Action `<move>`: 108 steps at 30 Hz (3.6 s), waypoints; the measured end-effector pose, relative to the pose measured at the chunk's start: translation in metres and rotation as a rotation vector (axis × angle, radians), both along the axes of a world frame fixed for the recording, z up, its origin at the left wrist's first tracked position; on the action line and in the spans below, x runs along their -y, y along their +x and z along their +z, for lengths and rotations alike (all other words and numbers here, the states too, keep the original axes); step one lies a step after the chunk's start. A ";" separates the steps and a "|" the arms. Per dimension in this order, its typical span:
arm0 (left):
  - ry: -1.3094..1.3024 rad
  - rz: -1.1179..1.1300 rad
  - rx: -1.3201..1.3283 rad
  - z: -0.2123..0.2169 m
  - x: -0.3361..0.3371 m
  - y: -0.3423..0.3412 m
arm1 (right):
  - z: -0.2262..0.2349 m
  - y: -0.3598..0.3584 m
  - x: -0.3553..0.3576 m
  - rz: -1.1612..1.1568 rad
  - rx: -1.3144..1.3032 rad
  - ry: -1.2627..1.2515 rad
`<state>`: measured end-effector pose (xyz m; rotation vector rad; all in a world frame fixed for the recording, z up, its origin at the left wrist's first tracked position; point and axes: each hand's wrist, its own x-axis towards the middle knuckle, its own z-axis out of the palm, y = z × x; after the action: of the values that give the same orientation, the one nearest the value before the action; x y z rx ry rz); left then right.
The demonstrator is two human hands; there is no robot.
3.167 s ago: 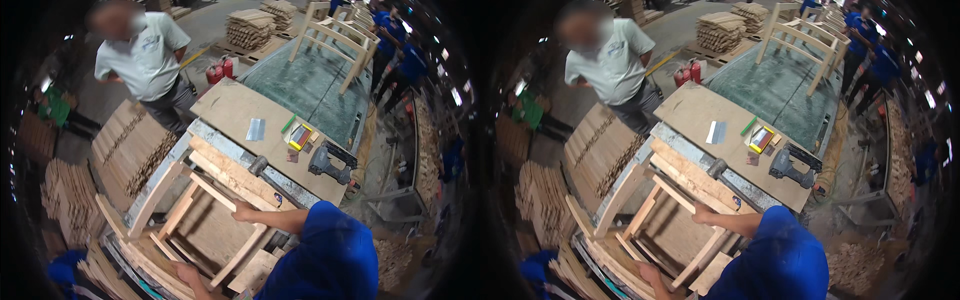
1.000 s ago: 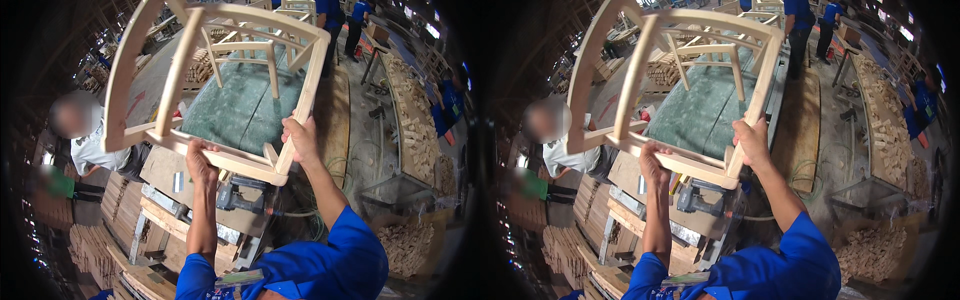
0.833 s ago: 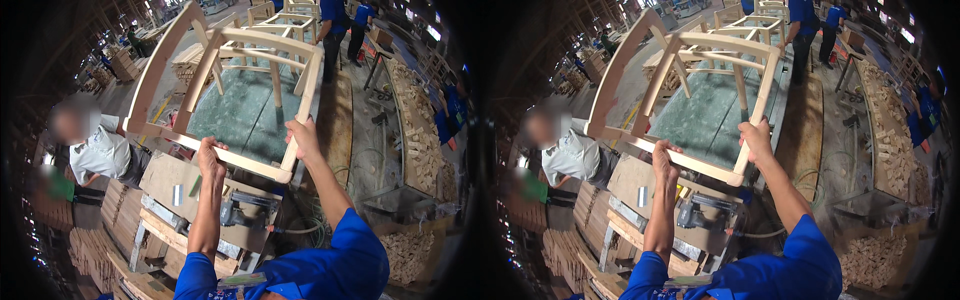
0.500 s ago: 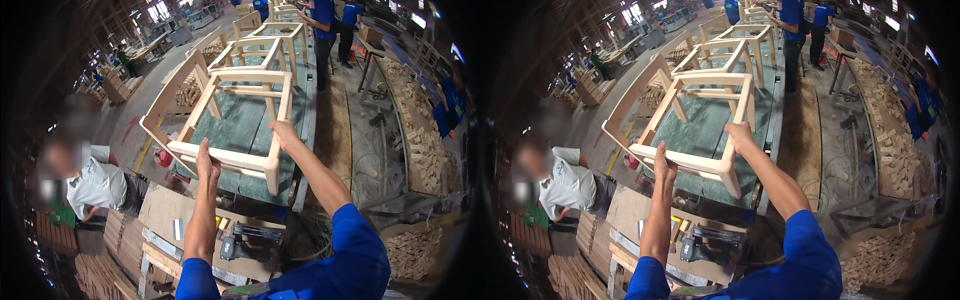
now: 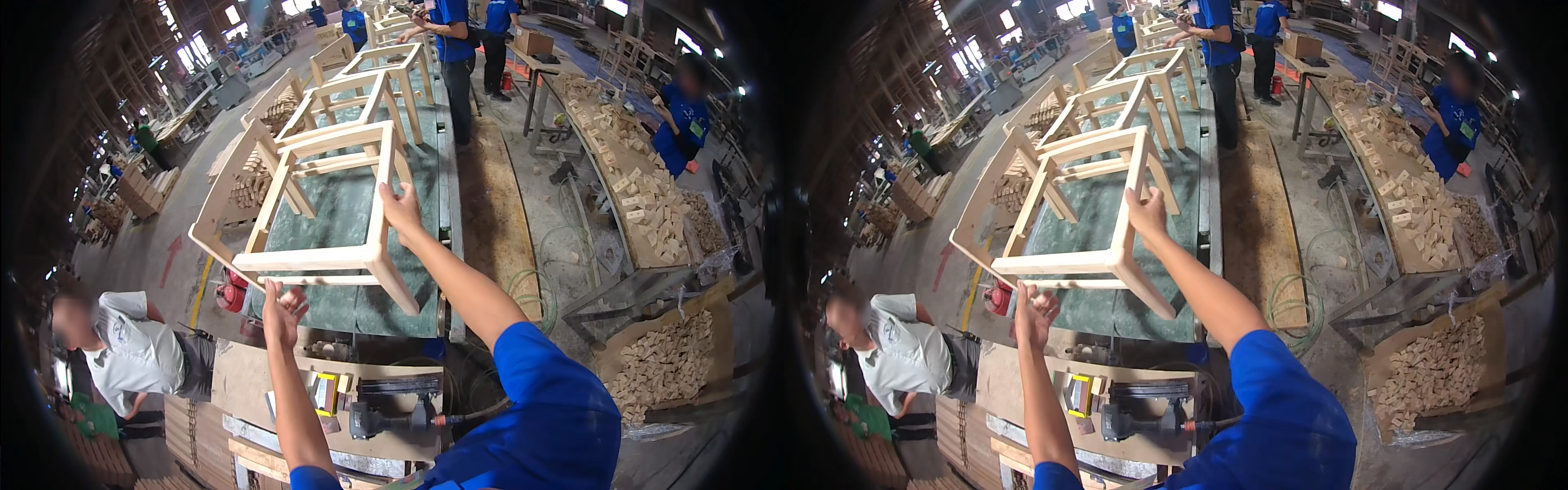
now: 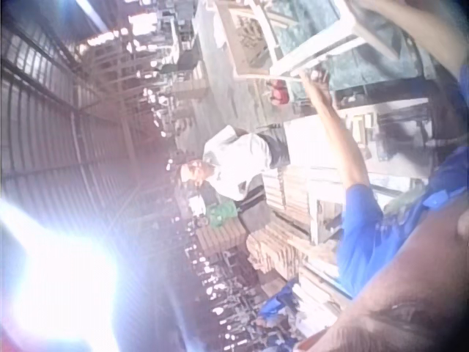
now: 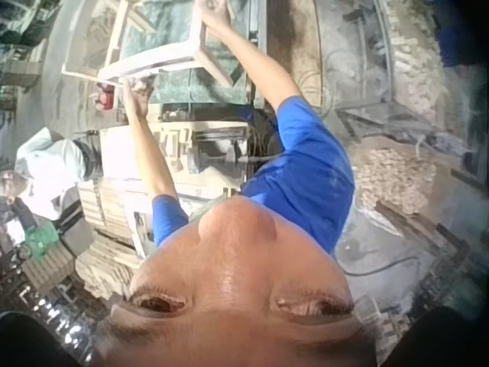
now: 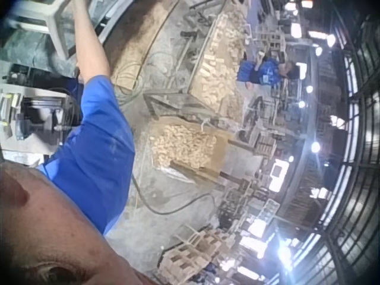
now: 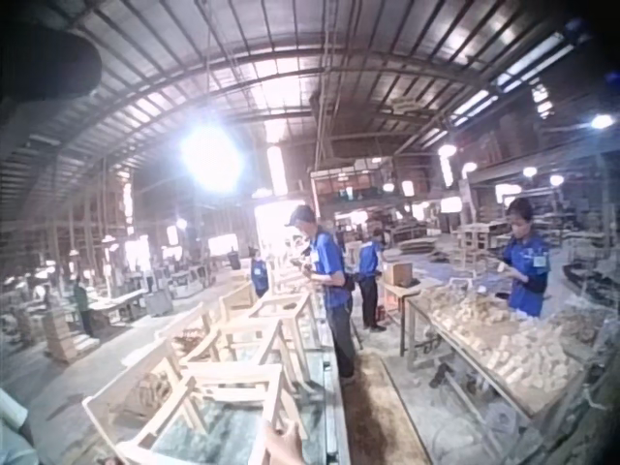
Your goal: The person assembles a wooden chair frame by aligning legs and crossbars on a workbench and securing them with a pneumatic nail gun. The person repeatedly lifts, positions, and fastens the frame components, then places the completed frame on a nearby stack.
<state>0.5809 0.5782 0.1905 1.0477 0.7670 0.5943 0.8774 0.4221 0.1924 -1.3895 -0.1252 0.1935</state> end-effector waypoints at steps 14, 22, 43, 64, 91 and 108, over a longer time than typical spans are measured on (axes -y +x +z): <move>-0.100 0.814 -0.058 -0.044 0.323 -0.508 | -0.255 -0.228 0.426 -0.258 -0.693 -0.683; -0.316 0.880 -0.026 -0.133 0.506 -0.585 | -0.352 -0.348 0.552 1.775 0.746 -1.677; -0.526 0.942 -0.880 -0.196 0.747 -0.576 | -0.196 -0.587 0.330 2.441 0.822 -1.229; -0.319 0.524 -1.101 -0.211 0.598 -0.487 | -0.133 -0.531 0.239 2.308 0.766 -0.556; -0.455 0.541 -1.173 -0.216 0.581 -0.472 | -0.145 -0.584 0.201 2.568 0.919 -0.410; -0.474 0.585 -1.191 -0.220 0.600 -0.475 | -0.151 -0.611 0.220 2.730 0.992 -0.378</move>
<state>0.1061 -0.0215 -0.0298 0.6427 2.1870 0.1790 0.2668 0.2020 0.0413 -0.4781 -2.8383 1.7095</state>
